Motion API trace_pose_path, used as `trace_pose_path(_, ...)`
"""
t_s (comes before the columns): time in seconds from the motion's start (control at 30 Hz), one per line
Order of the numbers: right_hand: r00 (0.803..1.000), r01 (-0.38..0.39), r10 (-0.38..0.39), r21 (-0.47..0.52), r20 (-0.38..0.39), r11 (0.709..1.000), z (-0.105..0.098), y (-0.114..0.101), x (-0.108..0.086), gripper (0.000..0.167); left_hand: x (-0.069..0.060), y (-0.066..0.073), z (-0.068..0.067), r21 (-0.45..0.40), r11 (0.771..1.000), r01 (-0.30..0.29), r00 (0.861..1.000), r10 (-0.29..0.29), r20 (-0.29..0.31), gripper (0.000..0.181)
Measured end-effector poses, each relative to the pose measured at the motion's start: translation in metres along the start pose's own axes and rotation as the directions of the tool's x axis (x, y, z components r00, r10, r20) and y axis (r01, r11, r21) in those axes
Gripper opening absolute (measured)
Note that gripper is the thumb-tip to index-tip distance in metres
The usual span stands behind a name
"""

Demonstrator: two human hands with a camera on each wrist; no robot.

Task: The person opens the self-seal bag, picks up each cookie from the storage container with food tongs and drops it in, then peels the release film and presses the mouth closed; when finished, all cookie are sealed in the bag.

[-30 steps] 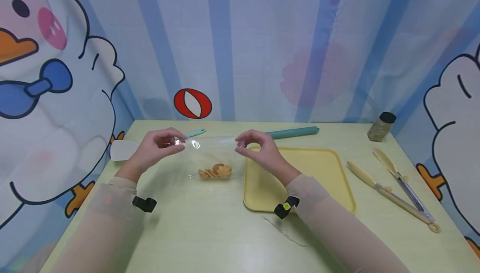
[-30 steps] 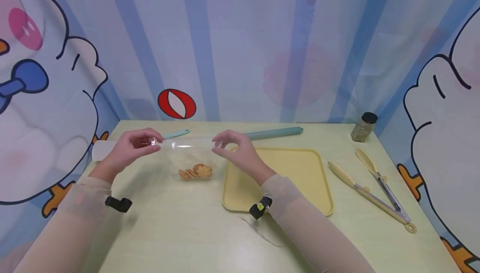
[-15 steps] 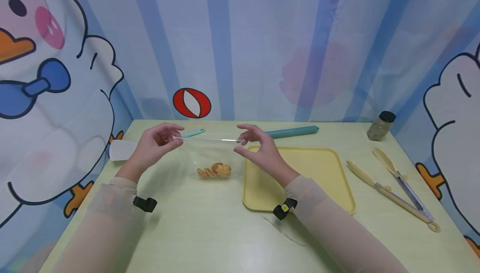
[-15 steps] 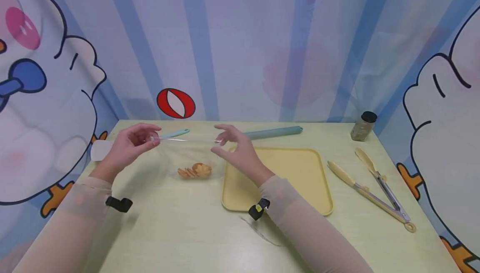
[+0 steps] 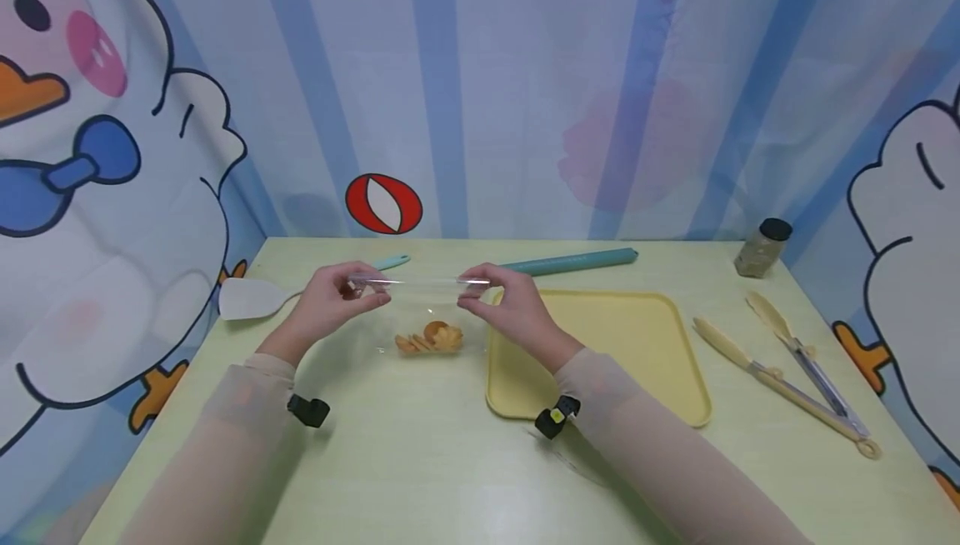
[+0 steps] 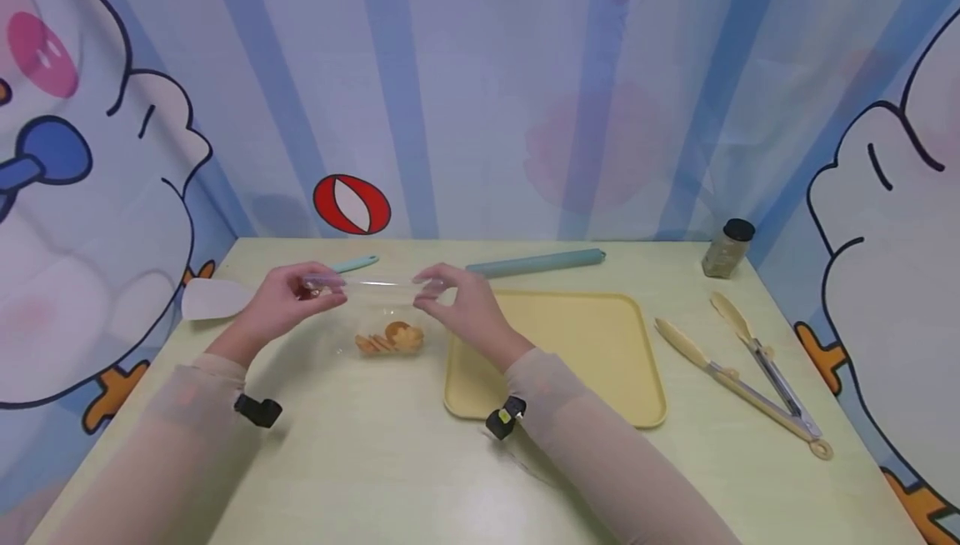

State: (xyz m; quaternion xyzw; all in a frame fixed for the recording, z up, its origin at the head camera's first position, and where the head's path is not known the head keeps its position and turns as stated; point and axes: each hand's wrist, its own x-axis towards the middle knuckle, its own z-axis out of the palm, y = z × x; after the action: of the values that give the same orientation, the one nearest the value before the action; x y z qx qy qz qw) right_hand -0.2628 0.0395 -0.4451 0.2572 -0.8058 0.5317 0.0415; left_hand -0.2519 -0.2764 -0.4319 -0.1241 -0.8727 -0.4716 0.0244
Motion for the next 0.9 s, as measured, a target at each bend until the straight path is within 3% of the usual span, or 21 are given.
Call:
trace_pose_path(0.13,0.997,0.02,-0.023,-0.044,-0.074,0.999,-0.004,0.001,-0.003,0.02,-0.003,-0.004,-0.003,0.032,0.999,0.023,0.999,-0.021,-0.045,0.033)
trace_pose_path(0.27,0.996,0.036,-0.041,-0.07,-0.081,0.997,-0.008,0.003,-0.004,0.021,-0.009,-0.004,-0.013,0.05,0.998,0.033,0.996,-0.029,-0.082,0.034)
trace_pose_path(0.4,0.994,0.069,-0.075,-0.08,-0.076,0.994,-0.011,0.002,-0.009,0.023,-0.016,0.001,-0.019,0.044,0.999,-0.007,0.995,0.011,-0.099,0.028)
trace_pose_path(0.5,0.985,0.147,-0.155,-0.1,-0.08,0.984,-0.014,-0.003,-0.014,0.019,-0.024,0.007,-0.022,0.012,0.998,-0.062,0.993,0.063,-0.096,0.021)
trace_pose_path(0.67,0.948,0.3,-0.311,-0.128,-0.069,0.945,-0.019,-0.02,-0.028,0.012,-0.038,0.021,-0.028,-0.073,0.981,-0.182,0.983,0.18,-0.037,0.011)
trace_pose_path(0.73,0.942,0.323,-0.331,-0.113,-0.058,0.94,-0.018,-0.028,-0.035,0.012,-0.043,0.027,-0.032,-0.109,0.971,-0.213,0.977,0.215,0.003,0.01)
trace_pose_path(0.83,0.958,0.283,-0.285,-0.061,-0.02,0.957,-0.016,-0.038,-0.046,0.012,-0.049,0.03,-0.039,-0.112,0.973,-0.203,0.974,0.212,0.074,0.013)
trace_pose_path(0.9,0.974,0.224,-0.223,-0.032,0.028,0.974,-0.013,-0.037,-0.049,0.013,-0.05,0.027,-0.04,-0.092,0.983,-0.156,0.976,0.167,0.137,0.018)
